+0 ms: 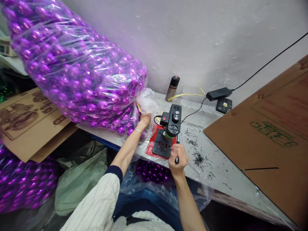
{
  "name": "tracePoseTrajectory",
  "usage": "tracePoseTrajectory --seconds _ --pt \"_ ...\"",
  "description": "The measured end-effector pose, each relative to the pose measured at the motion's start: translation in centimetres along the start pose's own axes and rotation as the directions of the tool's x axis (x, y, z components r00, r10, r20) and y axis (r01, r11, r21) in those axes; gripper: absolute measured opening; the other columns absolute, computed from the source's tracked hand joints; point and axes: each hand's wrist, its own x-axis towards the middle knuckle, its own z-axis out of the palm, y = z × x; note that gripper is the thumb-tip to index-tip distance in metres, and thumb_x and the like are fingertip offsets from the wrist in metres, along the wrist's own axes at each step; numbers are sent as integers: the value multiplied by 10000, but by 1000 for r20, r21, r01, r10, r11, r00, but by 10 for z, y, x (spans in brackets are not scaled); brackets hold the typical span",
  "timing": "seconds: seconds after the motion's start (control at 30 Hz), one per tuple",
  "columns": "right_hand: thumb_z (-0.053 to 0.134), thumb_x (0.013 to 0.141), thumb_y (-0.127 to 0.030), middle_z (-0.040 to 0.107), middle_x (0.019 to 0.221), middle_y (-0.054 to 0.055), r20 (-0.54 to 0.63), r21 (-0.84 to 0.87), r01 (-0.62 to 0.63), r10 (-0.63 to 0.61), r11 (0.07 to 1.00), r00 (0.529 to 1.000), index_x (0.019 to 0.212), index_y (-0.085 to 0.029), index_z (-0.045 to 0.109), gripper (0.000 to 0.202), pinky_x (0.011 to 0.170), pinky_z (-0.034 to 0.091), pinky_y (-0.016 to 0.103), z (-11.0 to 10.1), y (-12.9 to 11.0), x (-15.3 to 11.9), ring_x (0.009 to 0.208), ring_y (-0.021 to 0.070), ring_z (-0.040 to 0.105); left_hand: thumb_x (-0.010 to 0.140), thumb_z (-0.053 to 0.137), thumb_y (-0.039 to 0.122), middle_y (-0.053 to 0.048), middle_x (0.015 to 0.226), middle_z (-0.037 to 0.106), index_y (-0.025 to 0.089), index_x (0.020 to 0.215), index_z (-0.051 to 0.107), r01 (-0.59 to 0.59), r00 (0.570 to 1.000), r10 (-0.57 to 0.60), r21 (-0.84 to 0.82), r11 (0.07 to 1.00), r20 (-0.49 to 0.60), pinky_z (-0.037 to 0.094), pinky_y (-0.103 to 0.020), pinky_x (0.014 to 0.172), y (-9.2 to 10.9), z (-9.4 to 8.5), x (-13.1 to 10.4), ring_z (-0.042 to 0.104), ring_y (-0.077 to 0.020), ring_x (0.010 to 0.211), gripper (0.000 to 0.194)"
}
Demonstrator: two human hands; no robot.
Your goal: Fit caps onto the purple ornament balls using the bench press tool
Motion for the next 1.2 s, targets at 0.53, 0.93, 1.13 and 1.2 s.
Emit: tracePoseTrajectory --seconds 0.53,0.93,1.13,1.2 --pt "454 904 -59 554 708 6 -7 -13 17 -17 1000 1000 761 -208 517 215 635 424 261 2 1 0 671 127 529 836 697 367 -93 1168 696 176 1245 603 67 988 -147 -724 686 -47 533 -317 863 -15 -17 -64 682 -219 969 461" --pt "449 913 -74 568 702 10 4 -28 11 -11 1000 1000 752 -207 517 220 634 432 264 0 1 1 666 126 543 871 713 356 -76 1026 752 188 1192 635 377 911 -56 -879 -292 409 575 -249 711 5 21 -190 732 -168 817 371" --pt "450 917 -83 574 704 11 22 -36 12 -11 999 1000 762 -206 527 212 633 436 263 -1 1 1 670 128 552 881 696 432 -73 1122 737 249 1295 593 417 887 -85 -868 -270 453 572 -238 718 14 38 -187 732 -165 880 464" --pt "447 919 -83 571 703 12 24 -40 19 -18 999 1000 766 -206 526 212 636 437 264 -1 1 1 673 129 552 919 604 541 -117 1136 731 199 1231 632 462 863 -66 -837 -293 500 577 -250 700 12 39 -184 736 -193 904 463"
